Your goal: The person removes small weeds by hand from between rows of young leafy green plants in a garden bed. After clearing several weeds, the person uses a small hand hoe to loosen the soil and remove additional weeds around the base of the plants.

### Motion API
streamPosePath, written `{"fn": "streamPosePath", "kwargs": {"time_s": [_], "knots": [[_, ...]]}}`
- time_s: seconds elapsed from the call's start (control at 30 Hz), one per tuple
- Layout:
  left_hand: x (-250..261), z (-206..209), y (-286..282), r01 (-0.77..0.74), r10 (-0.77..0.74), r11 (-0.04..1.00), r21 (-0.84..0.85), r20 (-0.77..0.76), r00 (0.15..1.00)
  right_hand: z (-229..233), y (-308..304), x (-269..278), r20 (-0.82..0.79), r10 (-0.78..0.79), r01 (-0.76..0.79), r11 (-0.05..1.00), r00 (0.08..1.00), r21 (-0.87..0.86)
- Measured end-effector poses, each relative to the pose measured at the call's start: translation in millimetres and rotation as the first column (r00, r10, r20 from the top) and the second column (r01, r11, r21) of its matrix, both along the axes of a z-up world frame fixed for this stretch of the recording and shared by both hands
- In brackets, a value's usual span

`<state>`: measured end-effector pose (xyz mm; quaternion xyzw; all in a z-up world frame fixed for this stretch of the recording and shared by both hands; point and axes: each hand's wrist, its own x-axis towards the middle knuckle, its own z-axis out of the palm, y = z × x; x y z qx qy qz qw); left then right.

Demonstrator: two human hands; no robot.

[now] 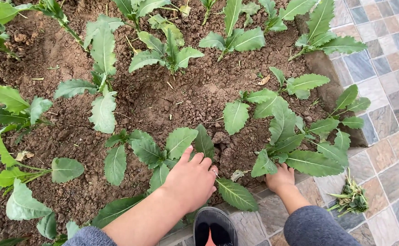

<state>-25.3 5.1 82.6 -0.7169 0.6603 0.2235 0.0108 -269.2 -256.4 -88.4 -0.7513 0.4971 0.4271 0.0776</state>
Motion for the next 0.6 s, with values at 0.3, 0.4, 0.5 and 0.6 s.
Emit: {"fn": "streamPosePath", "kwargs": {"time_s": [0.3,0.4,0.5,0.6], "knots": [[9.1,10.9,-8.8,0.04,-0.039,0.998,0.047,-0.025,0.999,177.1,3.6,-21.8,0.128,0.149,-0.154,0.988,0.98,0.024],[10.8,13.7,-9.3,0.055,-0.055,0.998,0.025,-0.011,0.998,198.0,-18.8,-83.2,0.126,0.097,-0.086,0.993,0.987,-0.086],[14.9,17.5,-12.9,0.061,-0.06,0.998,0.034,-0.018,0.998,207.2,-53.6,-139.4,-0.025,-0.023,0.019,0.986,0.999,-0.168],[16.2,21.1,-13.9,0.052,-0.052,0.999,-0.001,-0.007,0.999,209.1,-74.2,-168.9,0.007,-0.1,0.099,0.968,0.995,-0.23]]}}
